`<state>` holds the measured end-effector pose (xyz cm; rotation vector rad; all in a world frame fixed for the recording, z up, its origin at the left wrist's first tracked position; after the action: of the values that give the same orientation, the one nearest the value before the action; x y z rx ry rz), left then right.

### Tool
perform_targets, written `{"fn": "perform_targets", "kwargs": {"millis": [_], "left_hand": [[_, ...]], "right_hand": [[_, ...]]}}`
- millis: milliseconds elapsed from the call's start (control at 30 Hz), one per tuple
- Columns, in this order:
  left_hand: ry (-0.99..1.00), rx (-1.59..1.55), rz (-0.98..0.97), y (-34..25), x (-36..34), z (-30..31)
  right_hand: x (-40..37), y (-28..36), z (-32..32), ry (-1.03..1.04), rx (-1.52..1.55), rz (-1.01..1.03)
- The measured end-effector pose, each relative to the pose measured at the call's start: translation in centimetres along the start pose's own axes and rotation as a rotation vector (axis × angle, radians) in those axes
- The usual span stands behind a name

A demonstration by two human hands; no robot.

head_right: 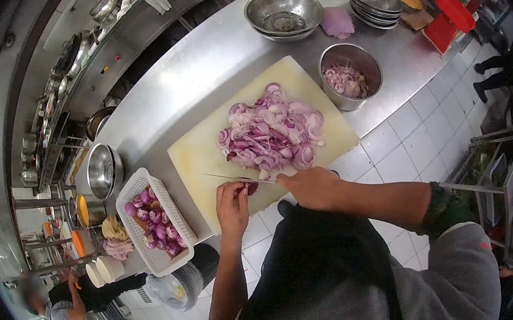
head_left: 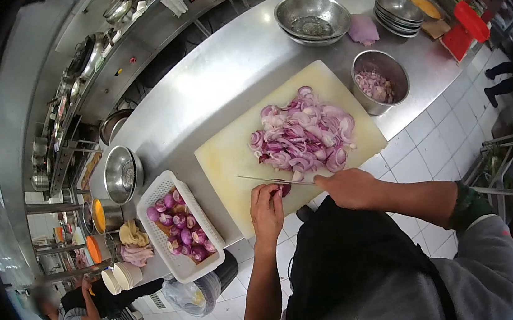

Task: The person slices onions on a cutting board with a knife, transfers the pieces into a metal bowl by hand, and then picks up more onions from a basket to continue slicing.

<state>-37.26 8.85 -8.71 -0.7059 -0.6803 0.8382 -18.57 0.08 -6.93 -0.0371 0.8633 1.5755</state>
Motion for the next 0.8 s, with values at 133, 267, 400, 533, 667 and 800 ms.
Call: {"fn": "perform_targets", "kwargs": {"millis": [133,267,400,533,667,800], "left_hand": [[-0.017,0.013,-0.018,-0.1,-0.3,0.1],[-0.033,-0.045,0.046,0.7,-0.6,-0.1],[-0.041,0.014,-0.024,-0.3,-0.5,0.3],[-0.022,0.013,-0.005,0.2,-0.2,-0.1],[-0.024,0.104,-0.133,-1.5,0.5,0.3],[0.108,0.186,0.325,0.8,0.3,0.2]], "right_hand": [[-0.3,-0.7,-1.9,-0.026,0.010,-0.025],[0.9,-0.4,-1.5,-0.098,-0.053,0.039],[-1.5,0.6,0.2,0.025,0.007,-0.048],[0.6,-1.1,-2.4,-0.012,0.029,-0.019],[3.2,-2.6,-2.3,-0.038,0.054,0.116],[3.6,-3.8,-1.1,-0.078,0.098,0.059]]}}
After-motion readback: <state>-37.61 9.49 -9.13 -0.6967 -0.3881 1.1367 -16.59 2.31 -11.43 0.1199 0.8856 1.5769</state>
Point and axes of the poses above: each hand's wrist, its own x-axis towards the middle knuckle, its own z-axis out of the back of the hand, y = z × x, the point moved 8 cm from there along x, towards the middle knuckle, and after that the axes turned 4 degrees about -x, right-handed, at the moved point
